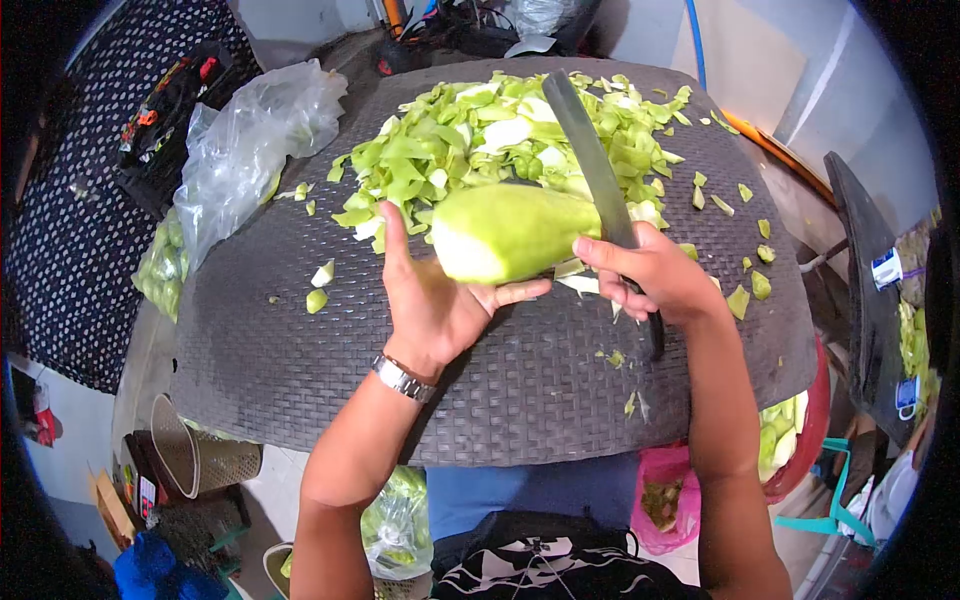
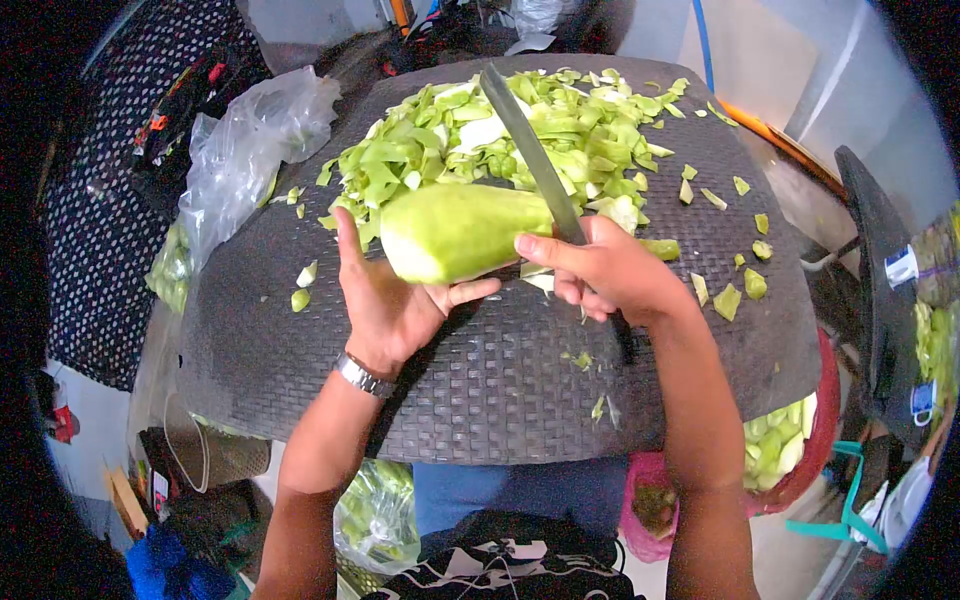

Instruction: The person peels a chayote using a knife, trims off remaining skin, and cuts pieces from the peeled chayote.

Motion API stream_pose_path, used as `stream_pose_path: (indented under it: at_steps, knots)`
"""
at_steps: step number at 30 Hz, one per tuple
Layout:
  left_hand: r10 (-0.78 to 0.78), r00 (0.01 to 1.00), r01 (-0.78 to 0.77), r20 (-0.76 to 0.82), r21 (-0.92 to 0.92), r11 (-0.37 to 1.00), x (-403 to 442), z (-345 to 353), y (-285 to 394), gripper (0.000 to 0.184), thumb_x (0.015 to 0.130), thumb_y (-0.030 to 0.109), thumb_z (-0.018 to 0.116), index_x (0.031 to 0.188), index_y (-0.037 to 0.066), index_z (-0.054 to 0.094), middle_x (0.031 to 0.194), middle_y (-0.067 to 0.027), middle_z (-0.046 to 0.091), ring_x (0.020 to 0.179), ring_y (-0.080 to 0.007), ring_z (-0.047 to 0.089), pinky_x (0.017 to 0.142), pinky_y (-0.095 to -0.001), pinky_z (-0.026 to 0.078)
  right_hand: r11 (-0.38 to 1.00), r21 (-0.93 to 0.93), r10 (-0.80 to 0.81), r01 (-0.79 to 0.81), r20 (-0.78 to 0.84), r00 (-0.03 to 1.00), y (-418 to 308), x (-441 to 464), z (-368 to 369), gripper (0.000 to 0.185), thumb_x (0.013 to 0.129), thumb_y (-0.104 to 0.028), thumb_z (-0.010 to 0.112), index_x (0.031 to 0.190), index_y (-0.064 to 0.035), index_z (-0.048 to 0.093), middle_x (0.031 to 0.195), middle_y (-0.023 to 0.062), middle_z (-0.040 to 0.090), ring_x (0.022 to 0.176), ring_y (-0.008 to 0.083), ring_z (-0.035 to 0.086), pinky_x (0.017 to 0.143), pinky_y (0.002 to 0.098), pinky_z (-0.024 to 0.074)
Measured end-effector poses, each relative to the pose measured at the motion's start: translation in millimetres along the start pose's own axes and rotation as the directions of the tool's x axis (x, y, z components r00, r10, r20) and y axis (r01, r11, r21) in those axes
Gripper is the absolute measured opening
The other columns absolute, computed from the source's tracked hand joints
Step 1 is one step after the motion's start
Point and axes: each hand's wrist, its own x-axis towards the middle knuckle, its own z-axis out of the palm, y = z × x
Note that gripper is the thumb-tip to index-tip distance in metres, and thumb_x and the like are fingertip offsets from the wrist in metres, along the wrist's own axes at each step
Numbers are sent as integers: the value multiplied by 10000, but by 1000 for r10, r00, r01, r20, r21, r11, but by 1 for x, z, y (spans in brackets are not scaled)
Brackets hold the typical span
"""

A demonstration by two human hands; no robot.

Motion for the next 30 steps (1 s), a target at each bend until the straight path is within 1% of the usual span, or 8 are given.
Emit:
stream_pose_path:
  at_steps: [1,4,5,12,16,19,23,30]
  knots:
    - [-34,999,32,-31,-81,996,-2,6,-2,1094,903,842,455,1582,-2,306,1471,-304,524,1260,-514,593,979,-647,547,999,23,-25,25,-4,1000,1,1,-1,381,965,-394,739,980,-62,552,581,-20,495,382,33,391,358,223,335]
    - [-161,982,186,-99,380,906,-1,8,-11,919,977,705,480,1563,7,357,1434,-296,555,1221,-501,621,945,-631,566,974,143,-176,174,-3,984,9,4,-5,421,911,-415,808,940,-49,600,599,-56,497,398,35,396,363,231,312]
    - [-286,958,270,-1,336,902,-3,2,-8,801,987,572,553,1543,19,391,1382,-279,590,1169,-481,651,919,-592,588,974,129,-183,185,-33,983,8,3,-4,412,914,-405,808,945,-49,604,601,-60,497,400,33,393,364,232,308]
    - [-193,981,175,-32,584,792,-7,1,-11,785,908,410,703,1533,38,405,1352,-251,611,1138,-426,676,901,-575,603,973,39,-220,228,-150,964,3,1,11,387,948,-410,771,947,-48,637,608,-69,499,441,34,414,401,261,327]
    - [-162,983,183,-89,353,917,-5,1,-9,734,934,390,665,1513,16,415,1381,-233,601,1189,-404,655,966,-609,572,882,-337,-442,329,-350,826,14,12,12,518,916,-522,769,904,-24,629,592,12,571,465,176,555,452,347,429]
    - [-95,992,110,-84,193,975,-7,2,-9,647,981,418,604,1463,7,473,1387,-198,615,1246,-362,630,1029,-583,544,512,-805,-662,299,-148,734,3,-8,17,661,828,-646,787,884,-11,612,605,116,625,559,338,675,519,436,512]
    - [-75,986,90,-146,102,991,-3,-18,-13,615,1002,456,590,1452,45,509,1377,-180,631,1238,-314,640,1073,-438,524,442,-816,-668,372,-23,744,15,-3,35,789,732,-794,748,861,-31,594,655,176,665,649,396,716,599,488,570]
    - [-41,978,54,-203,61,997,-3,-7,-20,623,986,452,585,1449,40,523,1357,-169,649,1175,-321,679,1014,-447,571,329,-862,-753,385,7,658,24,2,45,835,695,-818,758,825,-22,540,592,155,580,552,353,664,521,428,515]
